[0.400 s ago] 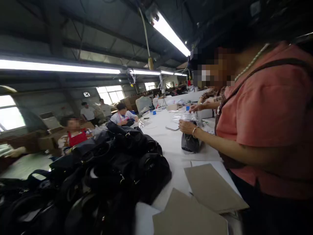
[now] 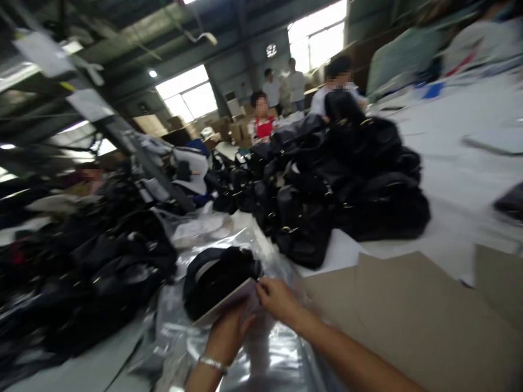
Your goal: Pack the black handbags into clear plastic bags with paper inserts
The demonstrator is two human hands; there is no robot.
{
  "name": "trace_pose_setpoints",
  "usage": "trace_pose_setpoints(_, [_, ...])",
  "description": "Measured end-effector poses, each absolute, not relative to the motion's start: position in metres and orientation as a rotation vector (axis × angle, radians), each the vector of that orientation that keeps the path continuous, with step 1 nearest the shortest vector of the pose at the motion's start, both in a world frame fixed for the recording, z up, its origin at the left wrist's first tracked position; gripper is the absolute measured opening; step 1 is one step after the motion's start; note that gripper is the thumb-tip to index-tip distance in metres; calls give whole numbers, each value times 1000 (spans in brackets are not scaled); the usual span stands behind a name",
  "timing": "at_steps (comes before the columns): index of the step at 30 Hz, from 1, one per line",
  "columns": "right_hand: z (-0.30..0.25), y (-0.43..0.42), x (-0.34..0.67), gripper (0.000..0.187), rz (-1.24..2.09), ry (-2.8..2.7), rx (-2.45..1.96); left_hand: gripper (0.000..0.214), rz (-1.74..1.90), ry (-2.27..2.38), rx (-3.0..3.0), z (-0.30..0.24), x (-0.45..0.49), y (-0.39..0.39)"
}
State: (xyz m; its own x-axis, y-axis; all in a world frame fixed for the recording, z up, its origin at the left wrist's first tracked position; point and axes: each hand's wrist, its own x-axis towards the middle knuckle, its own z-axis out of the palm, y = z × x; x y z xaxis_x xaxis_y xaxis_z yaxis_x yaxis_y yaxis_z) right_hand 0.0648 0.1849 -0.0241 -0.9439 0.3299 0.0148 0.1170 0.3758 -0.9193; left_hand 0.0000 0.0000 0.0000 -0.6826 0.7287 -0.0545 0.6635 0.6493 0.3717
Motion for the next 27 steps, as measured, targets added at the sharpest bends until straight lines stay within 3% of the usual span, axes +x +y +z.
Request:
trace_pose_setpoints(3, [-40, 146, 60, 28, 1681, -2485, -321, 24, 523, 2767, 1129, 37, 17, -41])
trace_pose_setpoints(7, [-47, 163, 54, 29, 1720, -2461, -333, 20, 739, 3141, 1539, 95, 17, -40])
trace_pose_setpoints(9, [-45, 166, 54, 29, 1768, -2444, -367, 47, 586, 3229, 1663, 114, 7, -34])
trace_pose_setpoints(12, [-40, 161, 55, 29, 1866, -2414, -444, 108, 255, 3204, 1596, 123, -21, -25])
trace_pose_setpoints(15, [-34, 156, 54, 27, 1971, -2383, -537, 128, 294, 3004, 1417, 120, -55, -19])
trace_pose_setpoints(20, [-27, 156, 51, 28, 2186, -2288, -697, 118, 453, 2860, 1276, 114, -88, -19])
trace_pose_setpoints(24, [-22, 154, 48, 27, 2321, -2207, -787, 124, 519, 2848, 1248, 110, -100, -24])
trace_pose_setpoints(27, [-18, 151, 47, 28, 2373, -2176, -840, 97, 475, 2832, 1230, 106, -109, -25])
